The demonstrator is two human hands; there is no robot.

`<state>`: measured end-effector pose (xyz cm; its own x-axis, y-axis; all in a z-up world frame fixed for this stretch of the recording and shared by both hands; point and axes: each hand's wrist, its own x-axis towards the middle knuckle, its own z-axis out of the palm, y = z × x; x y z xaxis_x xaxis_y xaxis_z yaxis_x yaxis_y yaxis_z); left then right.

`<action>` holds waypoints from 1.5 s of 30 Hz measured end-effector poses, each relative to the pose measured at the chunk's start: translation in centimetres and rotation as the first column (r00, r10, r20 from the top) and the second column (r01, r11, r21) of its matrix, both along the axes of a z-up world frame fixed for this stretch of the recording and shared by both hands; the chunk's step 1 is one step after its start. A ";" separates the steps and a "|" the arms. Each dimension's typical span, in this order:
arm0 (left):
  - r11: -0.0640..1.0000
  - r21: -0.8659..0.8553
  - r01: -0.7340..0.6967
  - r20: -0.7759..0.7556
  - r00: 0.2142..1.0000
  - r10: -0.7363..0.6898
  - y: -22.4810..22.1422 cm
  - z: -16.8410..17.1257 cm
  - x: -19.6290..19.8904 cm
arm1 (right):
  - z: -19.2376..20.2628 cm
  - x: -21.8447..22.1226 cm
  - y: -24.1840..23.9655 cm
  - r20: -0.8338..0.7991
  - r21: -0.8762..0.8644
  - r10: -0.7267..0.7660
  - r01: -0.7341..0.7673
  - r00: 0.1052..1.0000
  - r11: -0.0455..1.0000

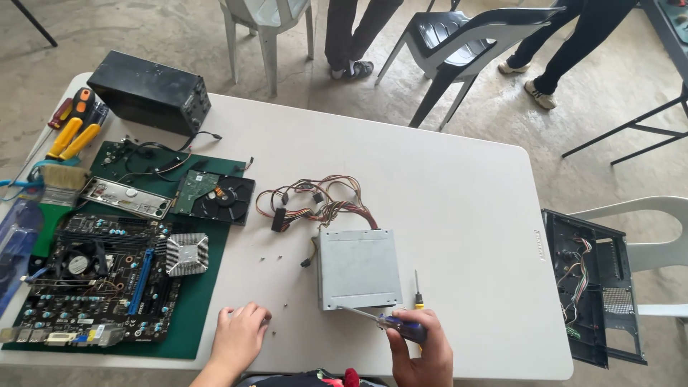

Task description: Disassembling a computer power supply unit using a screwdriver to remove screws and pry open the casing

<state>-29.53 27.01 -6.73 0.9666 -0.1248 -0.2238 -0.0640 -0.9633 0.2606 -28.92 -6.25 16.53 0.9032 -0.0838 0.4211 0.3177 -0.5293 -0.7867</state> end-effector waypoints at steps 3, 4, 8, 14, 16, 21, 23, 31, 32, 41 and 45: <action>0.992 -0.023 0.120 0.004 0.993 -0.120 0.3 -0.4 -0.2 | 0.2 0.2 0.6 -0.025 -0.061 0.097 -0.098 0.995 0.993; 0.992 -0.024 0.122 0.004 0.993 -0.122 0.4 -0.6 -0.3 | 0.2 0.3 1.0 -0.025 -0.062 0.095 -0.096 0.995 0.993; 0.964 0.033 0.264 0.157 0.951 -0.266 0.3 -1.8 -0.2 | 2.7 0.4 3.1 -0.103 -0.152 0.015 -0.031 0.995 0.988; 0.905 0.057 0.421 0.204 0.883 -0.423 0.2 -3.0 0.1 | 1.6 0.8 8.1 0.131 0.221 0.119 -0.146 0.984 0.964; 0.891 0.076 0.448 0.212 0.866 -0.453 0.2 -2.6 -0.1 | -1.6 1.8 9.9 0.057 0.202 0.317 -0.322 0.947 0.925; 0.864 -0.024 0.503 0.185 0.851 -0.491 2.2 -3.7 -2.2 | -5.1 4.4 17.3 0.274 -0.616 0.737 -0.475 0.618 0.628; 0.874 -0.132 0.467 0.092 0.884 -0.458 4.4 -3.4 -2.6 | -7.1 4.5 19.2 0.299 -0.650 0.793 -0.496 0.530 0.576; 0.961 0.108 0.254 -0.731 0.676 -0.096 15.2 -0.4 -3.2 | -16.7 2.7 25.0 0.209 -0.666 0.908 -0.627 0.363 0.403; 0.956 0.123 0.264 -0.731 0.676 -0.093 16.5 0.1 -2.8 | -17.2 2.6 25.2 0.139 -0.638 0.928 -0.685 0.347 0.352; 0.970 -0.241 -0.024 -0.312 0.948 -0.054 16.6 4.2 0.6 | -15.3 3.3 18.0 -0.116 -0.513 0.648 -0.604 0.752 0.609; 0.900 -0.415 -0.133 -0.184 0.981 0.060 10.2 9.0 3.6 | -15.3 2.2 5.4 0.004 -0.373 -0.138 0.130 0.990 0.919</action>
